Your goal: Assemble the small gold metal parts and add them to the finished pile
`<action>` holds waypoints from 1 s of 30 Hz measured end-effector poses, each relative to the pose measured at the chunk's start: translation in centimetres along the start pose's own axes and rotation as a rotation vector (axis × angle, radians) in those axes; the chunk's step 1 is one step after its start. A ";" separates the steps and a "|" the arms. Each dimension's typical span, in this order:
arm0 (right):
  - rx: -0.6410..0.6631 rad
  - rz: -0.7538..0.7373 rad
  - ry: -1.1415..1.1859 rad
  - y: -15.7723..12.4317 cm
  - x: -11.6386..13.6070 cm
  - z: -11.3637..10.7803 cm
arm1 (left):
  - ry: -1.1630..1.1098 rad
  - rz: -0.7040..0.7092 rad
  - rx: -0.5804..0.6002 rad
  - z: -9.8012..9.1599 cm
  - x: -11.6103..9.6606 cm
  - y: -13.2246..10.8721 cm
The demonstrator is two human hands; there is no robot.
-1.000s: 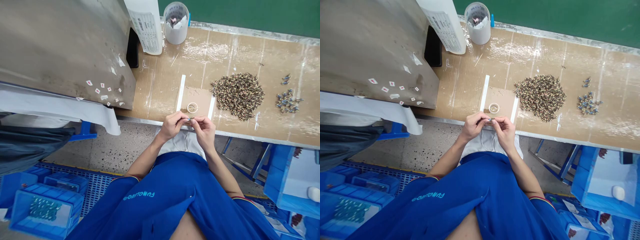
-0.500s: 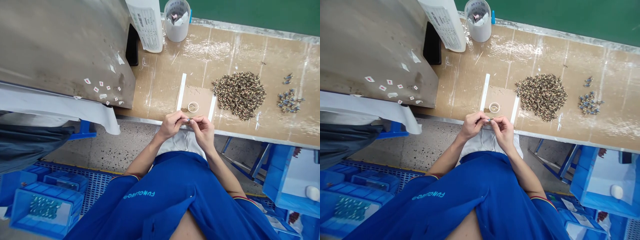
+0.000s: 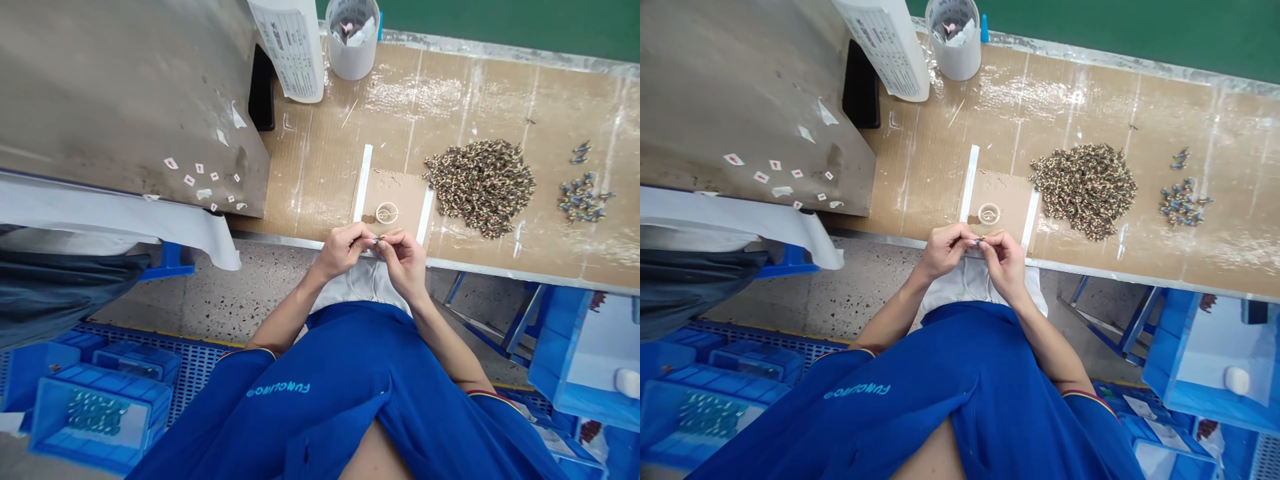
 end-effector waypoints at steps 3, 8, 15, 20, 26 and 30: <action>-0.049 -0.018 -0.018 -0.1 -0.1 0.1 | -0.028 -0.033 -0.002 0.0 0.3 0.0; 0.040 0.036 0.025 0.1 -0.1 -0.4 | -0.075 -0.060 0.052 0.0 0.5 0.2; 0.048 0.032 0.037 0.3 -0.2 -0.4 | 0.040 -0.012 0.065 0.0 0.1 0.6; 0.032 0.010 0.046 0.5 -0.2 -0.5 | -0.014 -0.054 0.052 -0.2 0.4 0.6; 0.106 0.048 -0.002 0.7 -0.4 -0.7 | 0.029 -0.028 0.077 0.1 0.1 0.9; 0.186 0.043 -0.036 1.0 -0.2 -0.6 | 0.076 -0.016 0.114 0.3 -0.1 0.8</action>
Point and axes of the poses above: each hand's wrist, its own y-axis towards the middle knuckle, its own z-axis out of the palm, x = y × z, the point moved 6 cm from there along y, towards the middle knuckle, and after that the axes turned 2 degrees about -x, right-handed, at the moved point
